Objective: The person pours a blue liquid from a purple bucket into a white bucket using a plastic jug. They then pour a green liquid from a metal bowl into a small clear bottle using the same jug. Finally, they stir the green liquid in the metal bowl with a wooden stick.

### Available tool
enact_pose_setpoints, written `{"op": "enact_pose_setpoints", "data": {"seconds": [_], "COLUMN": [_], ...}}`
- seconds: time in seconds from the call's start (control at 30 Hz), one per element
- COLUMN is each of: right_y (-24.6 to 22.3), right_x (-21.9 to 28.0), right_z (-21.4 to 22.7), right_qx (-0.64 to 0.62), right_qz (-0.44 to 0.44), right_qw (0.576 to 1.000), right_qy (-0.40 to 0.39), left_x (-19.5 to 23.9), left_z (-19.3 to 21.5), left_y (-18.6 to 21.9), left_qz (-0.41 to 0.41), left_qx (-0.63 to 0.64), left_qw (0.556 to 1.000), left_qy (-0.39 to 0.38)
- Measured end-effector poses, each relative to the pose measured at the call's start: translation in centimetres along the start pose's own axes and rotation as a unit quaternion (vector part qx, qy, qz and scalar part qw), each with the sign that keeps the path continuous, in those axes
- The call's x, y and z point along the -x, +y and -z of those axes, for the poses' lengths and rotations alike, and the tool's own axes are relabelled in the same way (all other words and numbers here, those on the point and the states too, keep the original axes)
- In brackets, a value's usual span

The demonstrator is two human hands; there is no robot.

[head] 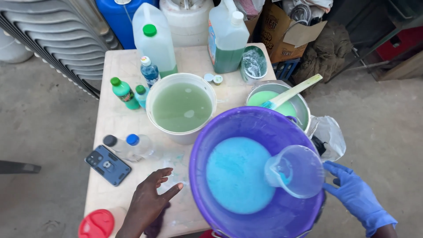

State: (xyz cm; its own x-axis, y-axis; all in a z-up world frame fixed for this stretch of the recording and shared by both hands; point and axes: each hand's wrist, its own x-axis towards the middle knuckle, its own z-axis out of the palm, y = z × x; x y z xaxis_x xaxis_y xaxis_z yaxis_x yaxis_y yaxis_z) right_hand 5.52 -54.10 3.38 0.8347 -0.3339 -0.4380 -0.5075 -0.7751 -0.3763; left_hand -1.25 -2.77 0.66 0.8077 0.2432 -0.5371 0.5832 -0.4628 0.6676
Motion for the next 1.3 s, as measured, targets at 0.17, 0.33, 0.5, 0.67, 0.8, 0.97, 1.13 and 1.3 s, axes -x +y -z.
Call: {"op": "enact_pose_setpoints", "data": {"seconds": [0.17,0.33,0.5,0.67,0.8,0.97,1.13,1.3], "right_y": [-0.7,1.4,-0.3,-0.4,-4.6,-9.3,-7.2,-6.0], "right_x": [-0.6,-3.7,-2.6,-3.7,-1.2,-0.5,-5.3,-7.0], "right_z": [1.4,1.4,4.4,4.2,3.8,-1.3,-7.1,-10.5], "right_qx": [-0.029,-0.010,0.169,-0.154,-0.037,0.299,0.342,0.321], "right_qz": [0.028,0.040,0.066,0.150,0.294,0.485,0.625,0.603], "right_qw": [0.998,0.998,0.982,0.968,0.947,0.822,0.700,0.730], "right_qy": [-0.049,-0.043,-0.054,-0.130,-0.126,-0.014,0.044,0.021], "left_x": [2.5,4.4,5.7,6.9,6.8,6.3,4.2,3.1], "left_z": [-3.7,-5.1,-5.6,-5.0,-4.4,-3.5,-2.6,0.0], "left_y": [2.3,1.6,-1.0,-0.1,0.4,0.1,-2.6,-1.8], "left_qz": [0.027,0.042,0.050,0.086,0.094,0.087,0.072,0.049], "left_qx": [0.014,0.061,0.121,0.126,0.117,0.113,0.119,0.075], "left_qw": [1.000,0.996,0.985,0.983,0.983,0.984,0.986,0.994], "left_qy": [0.007,0.039,0.112,0.100,0.109,0.106,0.095,0.068]}}
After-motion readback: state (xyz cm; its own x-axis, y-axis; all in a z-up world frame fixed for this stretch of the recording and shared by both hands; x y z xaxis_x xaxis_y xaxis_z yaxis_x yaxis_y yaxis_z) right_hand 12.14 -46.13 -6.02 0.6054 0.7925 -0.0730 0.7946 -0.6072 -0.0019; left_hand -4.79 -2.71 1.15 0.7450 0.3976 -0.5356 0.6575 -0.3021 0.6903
